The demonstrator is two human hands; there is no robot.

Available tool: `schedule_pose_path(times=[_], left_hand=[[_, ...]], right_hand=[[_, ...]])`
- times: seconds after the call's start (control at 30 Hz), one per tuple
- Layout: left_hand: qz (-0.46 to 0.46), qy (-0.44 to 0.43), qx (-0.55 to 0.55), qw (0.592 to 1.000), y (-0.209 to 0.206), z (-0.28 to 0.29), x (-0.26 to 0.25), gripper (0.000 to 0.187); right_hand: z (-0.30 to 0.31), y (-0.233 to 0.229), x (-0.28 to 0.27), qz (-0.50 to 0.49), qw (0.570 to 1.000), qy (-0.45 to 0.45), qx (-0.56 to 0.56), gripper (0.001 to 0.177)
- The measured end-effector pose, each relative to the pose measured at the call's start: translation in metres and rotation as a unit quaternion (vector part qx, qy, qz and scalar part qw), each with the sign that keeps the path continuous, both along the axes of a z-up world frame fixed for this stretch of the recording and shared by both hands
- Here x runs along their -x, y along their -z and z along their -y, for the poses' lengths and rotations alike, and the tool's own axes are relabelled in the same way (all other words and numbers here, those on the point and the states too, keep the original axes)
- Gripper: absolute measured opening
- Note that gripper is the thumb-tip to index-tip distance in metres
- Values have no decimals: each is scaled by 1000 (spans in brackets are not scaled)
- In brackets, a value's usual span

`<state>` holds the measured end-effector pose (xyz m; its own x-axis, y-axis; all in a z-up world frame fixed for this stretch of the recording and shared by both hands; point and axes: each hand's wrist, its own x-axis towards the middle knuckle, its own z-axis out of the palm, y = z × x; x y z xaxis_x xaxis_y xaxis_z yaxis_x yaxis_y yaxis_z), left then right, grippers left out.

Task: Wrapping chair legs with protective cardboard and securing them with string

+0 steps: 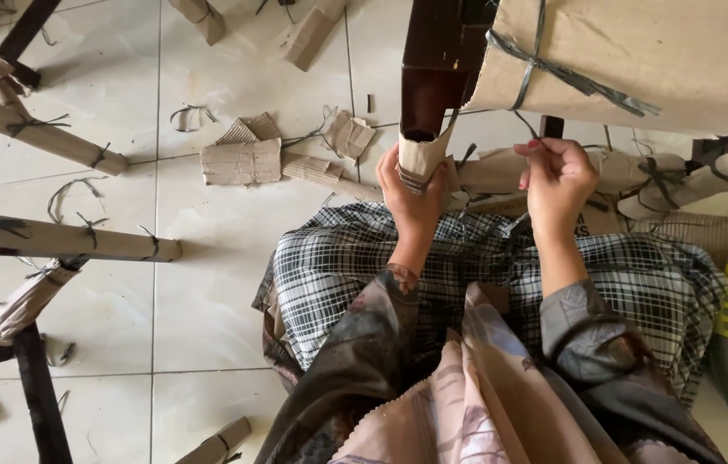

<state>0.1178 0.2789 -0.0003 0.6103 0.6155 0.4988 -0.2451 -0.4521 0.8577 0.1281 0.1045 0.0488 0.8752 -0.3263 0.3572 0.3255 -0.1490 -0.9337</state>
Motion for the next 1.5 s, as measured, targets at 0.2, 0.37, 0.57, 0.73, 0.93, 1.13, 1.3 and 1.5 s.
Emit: schedule_pose_path(times=[0.2, 0.37, 0.57, 0.73, 0.93, 1.13, 1.3, 1.5], left_hand=[[11, 7, 1, 1000, -6, 0, 4, 80], [11, 12, -8, 1000, -5, 0, 7, 83], [4, 36, 3, 999, -13, 2, 12, 86], [5, 50, 4, 999, -13, 0, 14, 86], [-5, 62, 9, 998, -12, -1, 14, 86], [3, 65, 16, 998, -12, 1, 13, 88], [22, 91, 44, 995, -17, -1, 19, 89], [67, 185, 187, 962, -12, -4, 24, 108]], right_hand=[[1, 17, -12, 104, 979, 98, 144, 9], [8, 17, -5, 146, 962, 112, 199, 10], [5, 10, -4, 175, 956, 96, 214, 15], [6, 11, -10, 205, 954, 73, 205, 16], [12, 11, -10, 241, 940, 56, 235, 19], [-1, -2, -8, 265, 941, 39, 208, 22], [-26, 1, -11, 249, 959, 28, 131, 23], [-42, 14, -10, 187, 981, -25, 34, 18]])
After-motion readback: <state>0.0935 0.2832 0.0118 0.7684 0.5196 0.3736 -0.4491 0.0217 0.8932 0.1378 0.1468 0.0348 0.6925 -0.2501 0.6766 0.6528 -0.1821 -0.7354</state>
